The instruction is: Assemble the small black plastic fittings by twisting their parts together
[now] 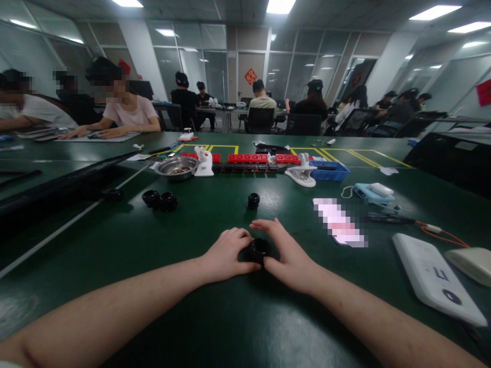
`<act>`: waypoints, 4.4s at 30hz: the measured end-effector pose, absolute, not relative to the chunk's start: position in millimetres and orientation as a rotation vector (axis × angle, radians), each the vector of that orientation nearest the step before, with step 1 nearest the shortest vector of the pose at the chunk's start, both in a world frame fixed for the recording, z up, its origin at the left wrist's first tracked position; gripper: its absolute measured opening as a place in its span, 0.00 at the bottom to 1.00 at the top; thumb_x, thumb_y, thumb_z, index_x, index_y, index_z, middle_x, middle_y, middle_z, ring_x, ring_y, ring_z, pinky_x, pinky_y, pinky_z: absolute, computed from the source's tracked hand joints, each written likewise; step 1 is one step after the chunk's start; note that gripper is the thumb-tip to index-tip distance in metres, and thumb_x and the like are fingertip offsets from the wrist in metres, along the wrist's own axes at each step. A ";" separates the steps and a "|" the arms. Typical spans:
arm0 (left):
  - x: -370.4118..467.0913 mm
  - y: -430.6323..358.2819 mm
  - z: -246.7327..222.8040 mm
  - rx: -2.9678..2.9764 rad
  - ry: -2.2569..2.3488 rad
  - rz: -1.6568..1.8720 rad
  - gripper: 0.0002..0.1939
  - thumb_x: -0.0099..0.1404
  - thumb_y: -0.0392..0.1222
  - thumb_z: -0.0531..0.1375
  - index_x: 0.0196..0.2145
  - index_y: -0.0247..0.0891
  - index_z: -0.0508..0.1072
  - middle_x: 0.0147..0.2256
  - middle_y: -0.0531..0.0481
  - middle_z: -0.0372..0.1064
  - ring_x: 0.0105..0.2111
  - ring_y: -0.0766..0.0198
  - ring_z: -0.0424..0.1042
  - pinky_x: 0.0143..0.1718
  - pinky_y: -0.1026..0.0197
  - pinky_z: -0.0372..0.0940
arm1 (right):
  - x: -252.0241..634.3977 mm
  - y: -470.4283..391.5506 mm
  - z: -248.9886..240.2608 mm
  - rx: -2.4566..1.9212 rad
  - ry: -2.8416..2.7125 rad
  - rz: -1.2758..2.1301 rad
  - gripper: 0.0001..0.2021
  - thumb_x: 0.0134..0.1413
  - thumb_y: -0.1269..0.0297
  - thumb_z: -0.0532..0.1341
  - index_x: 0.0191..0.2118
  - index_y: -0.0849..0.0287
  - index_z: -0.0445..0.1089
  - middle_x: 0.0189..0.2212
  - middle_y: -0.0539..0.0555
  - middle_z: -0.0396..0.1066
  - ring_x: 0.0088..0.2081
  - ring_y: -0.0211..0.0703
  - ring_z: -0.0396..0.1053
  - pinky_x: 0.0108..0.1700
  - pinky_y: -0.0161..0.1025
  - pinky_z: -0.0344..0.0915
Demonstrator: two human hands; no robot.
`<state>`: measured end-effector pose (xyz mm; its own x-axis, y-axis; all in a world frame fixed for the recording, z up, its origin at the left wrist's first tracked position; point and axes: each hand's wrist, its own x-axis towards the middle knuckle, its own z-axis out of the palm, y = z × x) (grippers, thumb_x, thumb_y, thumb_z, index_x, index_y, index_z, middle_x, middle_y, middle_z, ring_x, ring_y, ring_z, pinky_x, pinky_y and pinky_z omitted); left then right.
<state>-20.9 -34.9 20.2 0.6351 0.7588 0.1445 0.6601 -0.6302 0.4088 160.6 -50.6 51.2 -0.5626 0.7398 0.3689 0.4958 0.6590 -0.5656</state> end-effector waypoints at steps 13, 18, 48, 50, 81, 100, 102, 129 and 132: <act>-20.4 -35.4 20.3 2.539 1.141 0.443 0.19 0.53 0.54 0.59 0.38 0.39 0.67 0.40 0.48 0.62 0.40 0.56 0.60 0.42 0.54 0.56 | 159.8 -49.5 52.9 -0.979 -2.178 0.739 0.26 0.37 0.77 0.53 0.48 0.57 0.54 0.43 0.56 0.65 0.47 0.47 0.62 0.50 0.53 0.56; -20.4 -35.6 21.4 2.540 1.140 0.447 0.18 0.53 0.52 0.59 0.38 0.39 0.67 0.39 0.49 0.62 0.39 0.57 0.61 0.41 0.54 0.57 | 159.0 -50.2 49.2 -1.058 -2.165 0.525 0.22 0.40 0.72 0.56 0.46 0.59 0.56 0.43 0.59 0.63 0.47 0.50 0.60 0.48 0.52 0.57; -20.4 -35.6 20.5 2.545 1.134 0.458 0.18 0.53 0.53 0.59 0.37 0.39 0.68 0.39 0.49 0.63 0.39 0.57 0.61 0.41 0.54 0.57 | 159.7 -49.8 50.3 -1.024 -2.254 0.468 0.23 0.42 0.72 0.55 0.48 0.59 0.56 0.47 0.58 0.63 0.50 0.49 0.59 0.55 0.56 0.47; -20.1 -35.7 21.0 2.540 1.133 0.472 0.18 0.53 0.52 0.59 0.38 0.39 0.67 0.39 0.49 0.63 0.39 0.57 0.61 0.41 0.55 0.57 | 158.6 -49.5 50.3 -1.100 -2.208 0.415 0.20 0.44 0.68 0.57 0.47 0.60 0.57 0.43 0.59 0.64 0.46 0.50 0.61 0.50 0.54 0.55; -20.1 -34.8 19.8 2.544 1.137 0.478 0.18 0.52 0.52 0.60 0.37 0.38 0.67 0.38 0.49 0.63 0.38 0.58 0.61 0.41 0.55 0.57 | 158.9 -50.2 47.9 -1.108 -2.191 0.424 0.21 0.43 0.67 0.58 0.47 0.60 0.58 0.41 0.58 0.64 0.44 0.50 0.61 0.46 0.50 0.59; -20.4 -34.6 17.5 2.550 1.135 0.479 0.19 0.53 0.52 0.59 0.39 0.39 0.67 0.39 0.49 0.62 0.39 0.57 0.61 0.41 0.55 0.57 | 158.5 -50.5 50.9 -1.063 -2.264 0.460 0.21 0.42 0.71 0.56 0.47 0.60 0.57 0.38 0.56 0.66 0.42 0.48 0.63 0.50 0.54 0.55; -20.8 -34.7 18.1 2.554 1.134 0.468 0.20 0.53 0.53 0.59 0.40 0.38 0.67 0.40 0.48 0.62 0.40 0.57 0.61 0.42 0.54 0.57 | 159.4 -50.8 50.3 -0.970 -2.303 0.513 0.26 0.40 0.75 0.54 0.50 0.58 0.54 0.44 0.56 0.64 0.47 0.47 0.61 0.55 0.56 0.46; -20.4 -35.4 19.3 2.555 1.146 0.456 0.19 0.53 0.52 0.59 0.39 0.38 0.67 0.39 0.48 0.63 0.39 0.57 0.61 0.41 0.55 0.57 | 159.8 -52.3 53.1 -0.992 -2.285 0.388 0.22 0.40 0.72 0.56 0.46 0.58 0.56 0.39 0.54 0.66 0.44 0.47 0.63 0.56 0.58 0.42; -21.0 -35.4 19.2 2.550 1.144 0.446 0.20 0.53 0.53 0.59 0.39 0.38 0.67 0.40 0.48 0.62 0.40 0.56 0.60 0.42 0.54 0.57 | 160.3 -53.1 53.0 -0.909 -2.299 0.454 0.25 0.39 0.74 0.54 0.48 0.57 0.53 0.45 0.56 0.63 0.48 0.47 0.60 0.57 0.58 0.41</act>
<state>-21.0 -35.4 19.2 0.6327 0.7590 0.1536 0.6624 -0.6331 0.4004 160.3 -53.1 53.0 -0.5725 0.7044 0.4196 0.4923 0.7045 -0.5112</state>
